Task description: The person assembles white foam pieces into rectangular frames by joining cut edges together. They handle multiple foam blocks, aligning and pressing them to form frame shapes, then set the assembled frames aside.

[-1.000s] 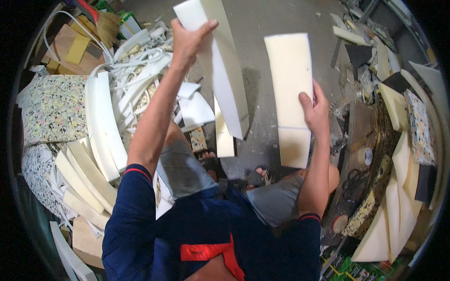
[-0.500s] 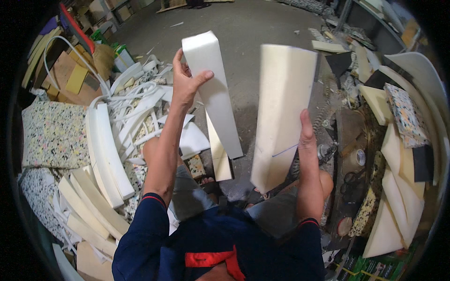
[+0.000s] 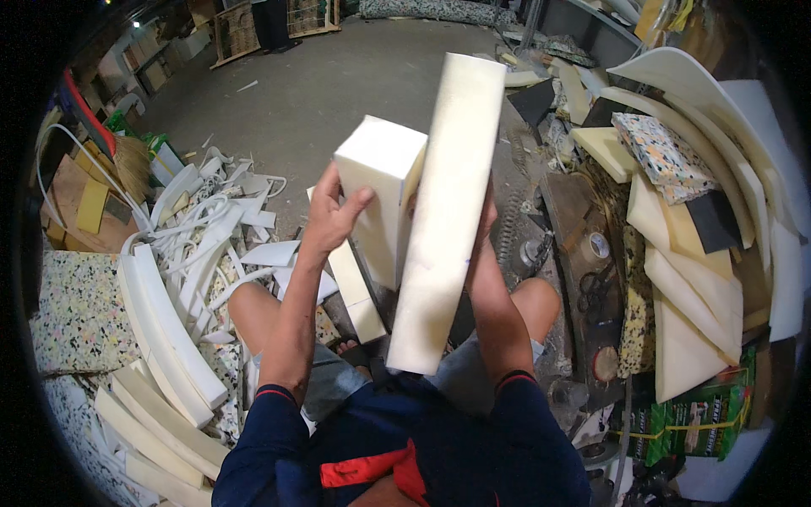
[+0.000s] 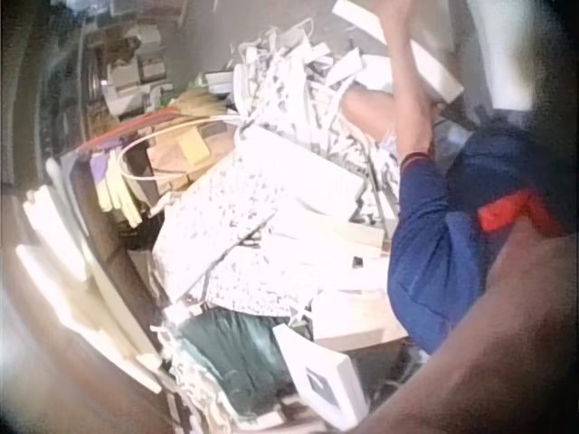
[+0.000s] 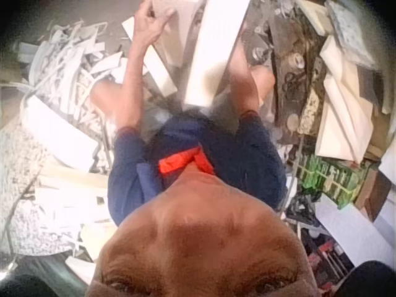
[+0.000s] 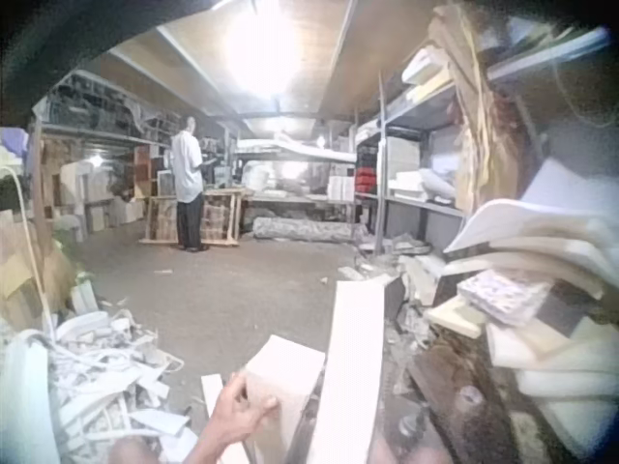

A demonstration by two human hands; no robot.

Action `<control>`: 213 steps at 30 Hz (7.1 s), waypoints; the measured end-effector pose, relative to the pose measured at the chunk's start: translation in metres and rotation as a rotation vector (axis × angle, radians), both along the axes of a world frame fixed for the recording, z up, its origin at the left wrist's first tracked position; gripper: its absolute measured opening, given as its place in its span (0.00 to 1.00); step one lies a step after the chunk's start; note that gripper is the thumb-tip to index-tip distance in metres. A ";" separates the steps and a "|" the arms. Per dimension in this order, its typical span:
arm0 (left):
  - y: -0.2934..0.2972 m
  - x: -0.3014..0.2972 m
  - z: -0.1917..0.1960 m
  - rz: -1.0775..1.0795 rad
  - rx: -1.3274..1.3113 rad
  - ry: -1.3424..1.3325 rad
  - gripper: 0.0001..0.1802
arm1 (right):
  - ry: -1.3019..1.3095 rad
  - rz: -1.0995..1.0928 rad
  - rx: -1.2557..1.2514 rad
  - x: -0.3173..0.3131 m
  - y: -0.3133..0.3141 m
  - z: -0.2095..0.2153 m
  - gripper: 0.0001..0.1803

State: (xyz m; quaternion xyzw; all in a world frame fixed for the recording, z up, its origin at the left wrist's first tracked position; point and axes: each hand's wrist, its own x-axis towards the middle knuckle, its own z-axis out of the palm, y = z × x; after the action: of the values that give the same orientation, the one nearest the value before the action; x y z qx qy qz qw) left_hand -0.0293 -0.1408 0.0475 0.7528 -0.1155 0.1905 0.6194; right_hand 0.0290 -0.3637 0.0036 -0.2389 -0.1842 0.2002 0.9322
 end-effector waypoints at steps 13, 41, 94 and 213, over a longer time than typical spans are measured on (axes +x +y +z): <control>0.016 -0.016 0.009 0.010 -0.248 -0.089 0.36 | -0.207 -0.380 -0.667 -0.015 -0.128 0.081 0.40; 0.002 -0.042 0.024 0.138 -0.088 -0.208 0.72 | -1.487 -0.297 -1.696 -0.071 -0.107 0.249 0.40; 0.010 -0.037 0.023 0.221 0.026 -0.211 0.60 | -1.562 -0.254 -1.696 -0.049 -0.089 0.248 0.41; -0.006 0.023 0.043 -0.170 0.056 0.228 0.59 | -0.970 -0.002 -1.663 0.033 -0.111 0.265 0.36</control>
State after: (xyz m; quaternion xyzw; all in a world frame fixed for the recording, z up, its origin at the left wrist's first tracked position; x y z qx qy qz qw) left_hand -0.0067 -0.1470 0.0901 0.7741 -0.1128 0.0473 0.6211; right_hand 0.0620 -0.4750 0.2688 -0.8802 -0.3486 0.1452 0.2875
